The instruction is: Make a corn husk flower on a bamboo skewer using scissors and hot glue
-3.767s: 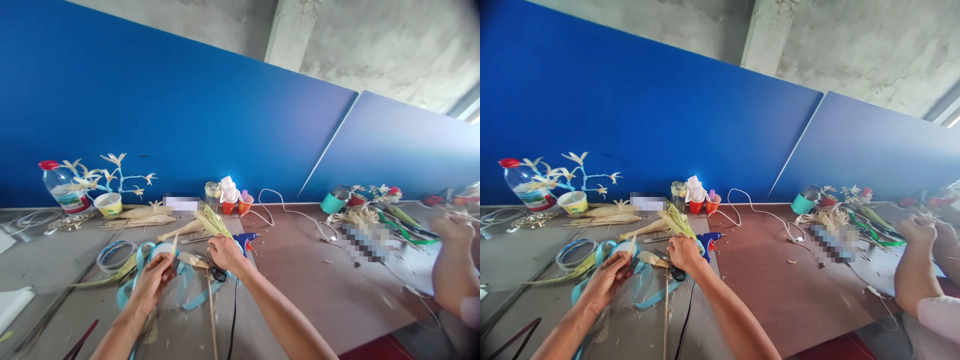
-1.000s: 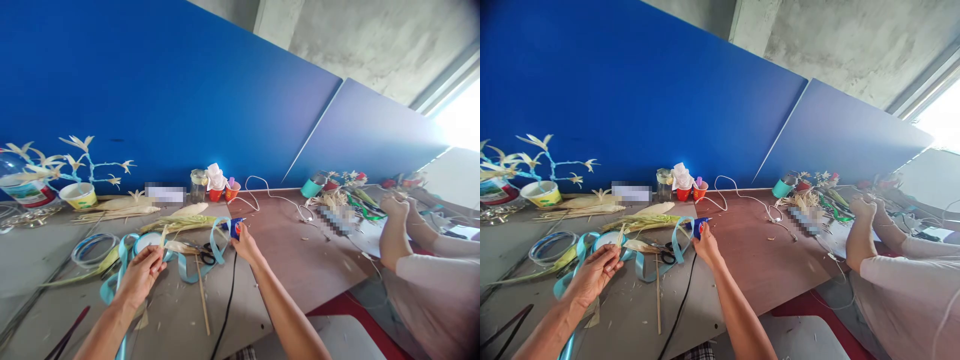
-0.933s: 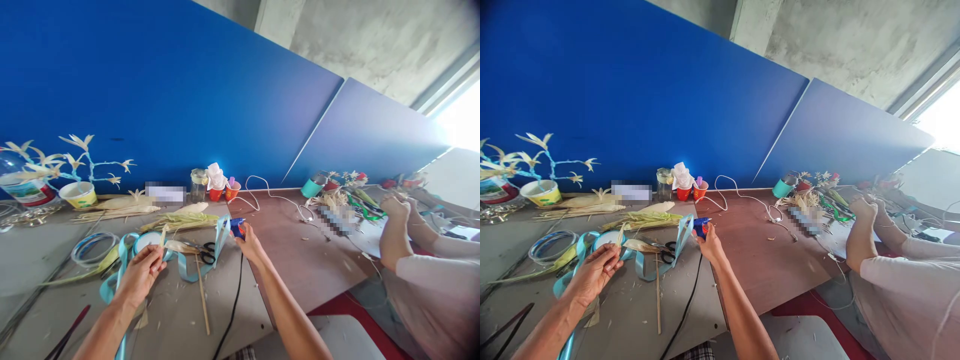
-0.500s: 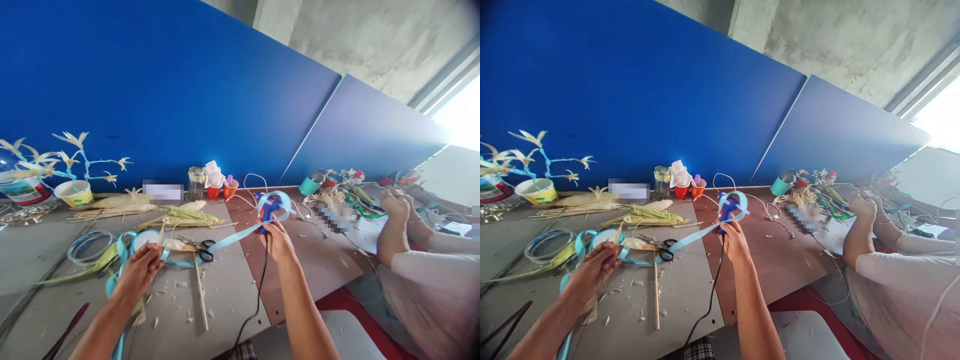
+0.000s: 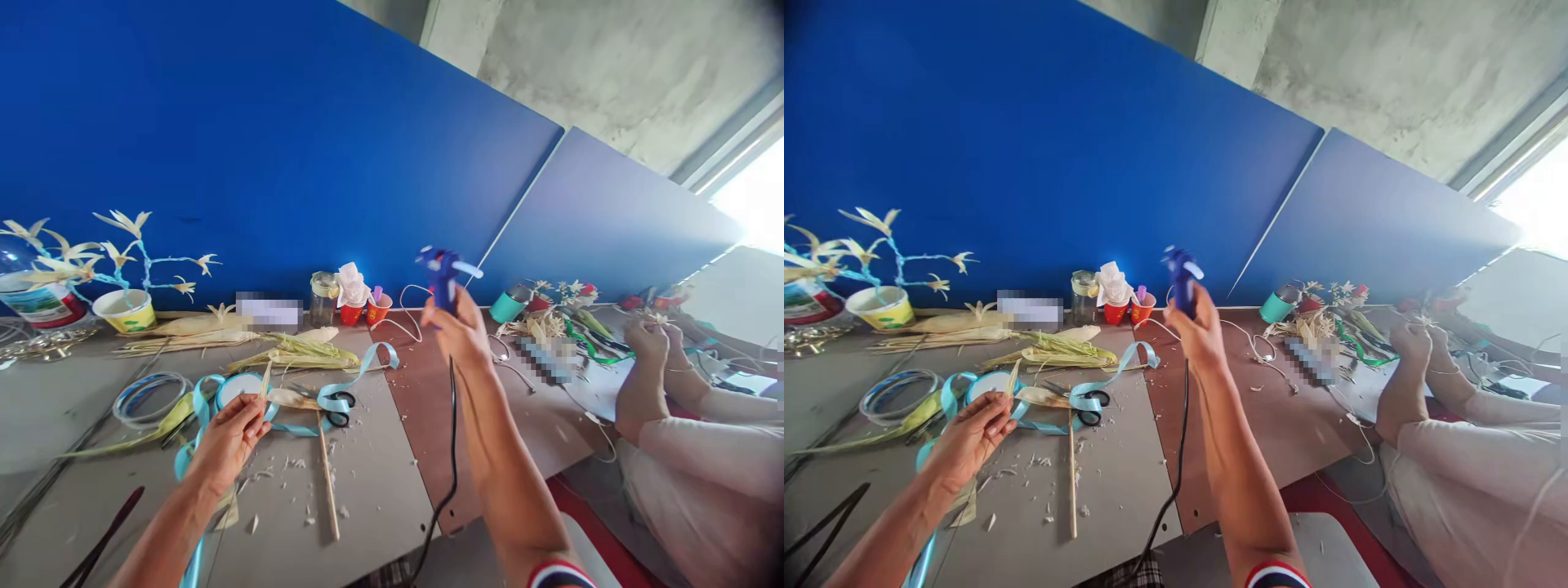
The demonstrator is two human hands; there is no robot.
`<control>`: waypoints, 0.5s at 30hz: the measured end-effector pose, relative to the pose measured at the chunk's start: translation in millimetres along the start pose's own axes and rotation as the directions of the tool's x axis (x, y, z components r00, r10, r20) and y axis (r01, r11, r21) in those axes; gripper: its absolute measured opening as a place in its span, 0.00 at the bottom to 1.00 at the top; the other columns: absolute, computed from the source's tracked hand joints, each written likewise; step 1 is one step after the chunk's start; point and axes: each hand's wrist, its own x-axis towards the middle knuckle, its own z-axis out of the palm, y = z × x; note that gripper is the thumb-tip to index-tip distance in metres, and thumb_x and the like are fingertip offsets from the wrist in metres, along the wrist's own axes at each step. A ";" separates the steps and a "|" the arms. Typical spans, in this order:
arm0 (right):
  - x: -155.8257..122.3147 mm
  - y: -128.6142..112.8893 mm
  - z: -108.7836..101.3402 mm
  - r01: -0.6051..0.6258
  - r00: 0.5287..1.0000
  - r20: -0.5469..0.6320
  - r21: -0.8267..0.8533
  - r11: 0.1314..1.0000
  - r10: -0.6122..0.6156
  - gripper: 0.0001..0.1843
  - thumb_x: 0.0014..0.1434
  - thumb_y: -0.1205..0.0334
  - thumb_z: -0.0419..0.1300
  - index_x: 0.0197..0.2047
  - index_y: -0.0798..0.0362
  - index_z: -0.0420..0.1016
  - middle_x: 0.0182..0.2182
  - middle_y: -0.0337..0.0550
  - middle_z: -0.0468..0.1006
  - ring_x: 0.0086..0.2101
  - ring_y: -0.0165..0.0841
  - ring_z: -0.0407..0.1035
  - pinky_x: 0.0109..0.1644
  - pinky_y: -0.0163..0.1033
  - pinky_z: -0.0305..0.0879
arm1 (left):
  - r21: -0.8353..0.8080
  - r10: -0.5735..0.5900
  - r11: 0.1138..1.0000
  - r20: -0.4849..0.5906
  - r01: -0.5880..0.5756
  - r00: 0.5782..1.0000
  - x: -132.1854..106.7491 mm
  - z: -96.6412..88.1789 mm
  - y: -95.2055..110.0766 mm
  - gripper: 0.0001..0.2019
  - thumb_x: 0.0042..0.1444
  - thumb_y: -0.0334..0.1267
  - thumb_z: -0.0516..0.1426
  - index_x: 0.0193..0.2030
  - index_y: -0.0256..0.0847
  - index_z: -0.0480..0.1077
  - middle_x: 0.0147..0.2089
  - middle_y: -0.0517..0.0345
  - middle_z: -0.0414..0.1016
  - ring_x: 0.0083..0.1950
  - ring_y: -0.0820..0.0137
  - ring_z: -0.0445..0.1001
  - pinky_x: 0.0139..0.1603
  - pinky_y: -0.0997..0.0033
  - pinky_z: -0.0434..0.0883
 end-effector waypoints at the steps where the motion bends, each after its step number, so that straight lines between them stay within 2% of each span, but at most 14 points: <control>1: -12.7 -1.1 12.4 -0.096 0.979 0.193 0.175 0.980 0.061 0.22 0.50 0.58 0.53 0.48 0.55 0.66 0.32 0.44 0.70 0.31 0.34 0.66 0.40 0.44 0.65 | 0.010 0.002 1.000 -0.003 -0.002 1.000 -0.1 -0.4 -0.1 0.13 0.38 0.38 0.67 0.23 0.39 0.66 0.18 0.70 0.60 0.17 0.85 0.50 0.27 0.79 0.65; 3: -43.9 2.2 39.5 -0.286 0.908 0.406 0.419 0.862 0.104 0.20 0.47 0.54 0.53 0.43 0.52 0.66 0.28 0.42 0.69 0.26 0.31 0.63 0.35 0.41 0.63 | 0.036 0.000 0.999 -0.007 0.001 1.000 -0.3 -1.5 -0.3 0.13 0.39 0.38 0.67 0.23 0.39 0.66 0.18 0.71 0.58 0.17 0.84 0.50 0.28 0.78 0.66; 5: -74.0 8.6 63.2 -0.467 0.825 0.545 0.503 0.727 0.153 0.20 0.43 0.52 0.56 0.40 0.50 0.65 0.31 0.41 0.69 0.23 0.29 0.59 0.31 0.40 0.60 | 0.059 -0.003 0.998 -0.003 0.003 1.000 -0.4 -2.3 -0.7 0.13 0.40 0.39 0.66 0.22 0.39 0.65 0.16 0.71 0.54 0.17 0.83 0.50 0.29 0.77 0.66; 7: -95.6 13.8 79.4 -0.587 0.726 0.666 0.470 0.659 0.173 0.21 0.40 0.48 0.59 0.37 0.49 0.65 0.28 0.39 0.67 0.19 0.26 0.52 0.27 0.39 0.56 | 0.053 0.026 0.998 0.001 -0.026 1.000 -0.6 -2.2 -1.2 0.13 0.41 0.39 0.66 0.22 0.40 0.65 0.16 0.71 0.55 0.17 0.83 0.49 0.28 0.76 0.65; 9: -106.8 16.6 88.8 -0.645 0.644 0.743 0.402 0.649 0.180 0.24 0.38 0.42 0.60 0.36 0.48 0.67 0.22 0.36 0.64 0.18 0.27 0.49 0.27 0.39 0.54 | 0.052 0.049 0.997 0.005 -0.049 0.999 -1.2 -1.3 -1.4 0.12 0.41 0.39 0.66 0.22 0.40 0.66 0.17 0.70 0.56 0.17 0.82 0.49 0.27 0.75 0.63; 10: -109.4 17.5 92.0 -0.654 0.620 0.766 0.383 0.652 0.171 0.26 0.38 0.40 0.60 0.36 0.48 0.68 0.19 0.35 0.61 0.18 0.27 0.48 0.26 0.39 0.54 | 0.060 0.058 0.996 0.002 -0.058 0.998 -1.7 -0.8 -1.3 0.12 0.42 0.39 0.66 0.22 0.41 0.66 0.16 0.70 0.55 0.18 0.81 0.49 0.27 0.75 0.63; 12: -111.6 19.9 97.6 -0.649 0.608 0.784 0.399 0.649 0.127 0.29 0.37 0.37 0.60 0.37 0.49 0.69 0.17 0.33 0.58 0.17 0.27 0.48 0.26 0.38 0.53 | 0.080 0.058 0.995 -0.012 -0.057 0.998 -3.0 -0.1 -0.8 0.12 0.42 0.40 0.65 0.21 0.41 0.66 0.16 0.70 0.53 0.18 0.81 0.49 0.28 0.74 0.63; 15: -114.8 28.8 107.1 -0.617 0.641 0.766 0.480 0.623 0.045 0.29 0.39 0.41 0.62 0.40 0.51 0.69 0.19 0.34 0.63 0.18 0.27 0.53 0.25 0.36 0.51 | 0.083 0.074 0.994 -0.039 -0.070 0.997 -4.0 -0.3 -0.2 0.12 0.43 0.42 0.65 0.21 0.41 0.67 0.15 0.70 0.54 0.19 0.80 0.49 0.29 0.75 0.63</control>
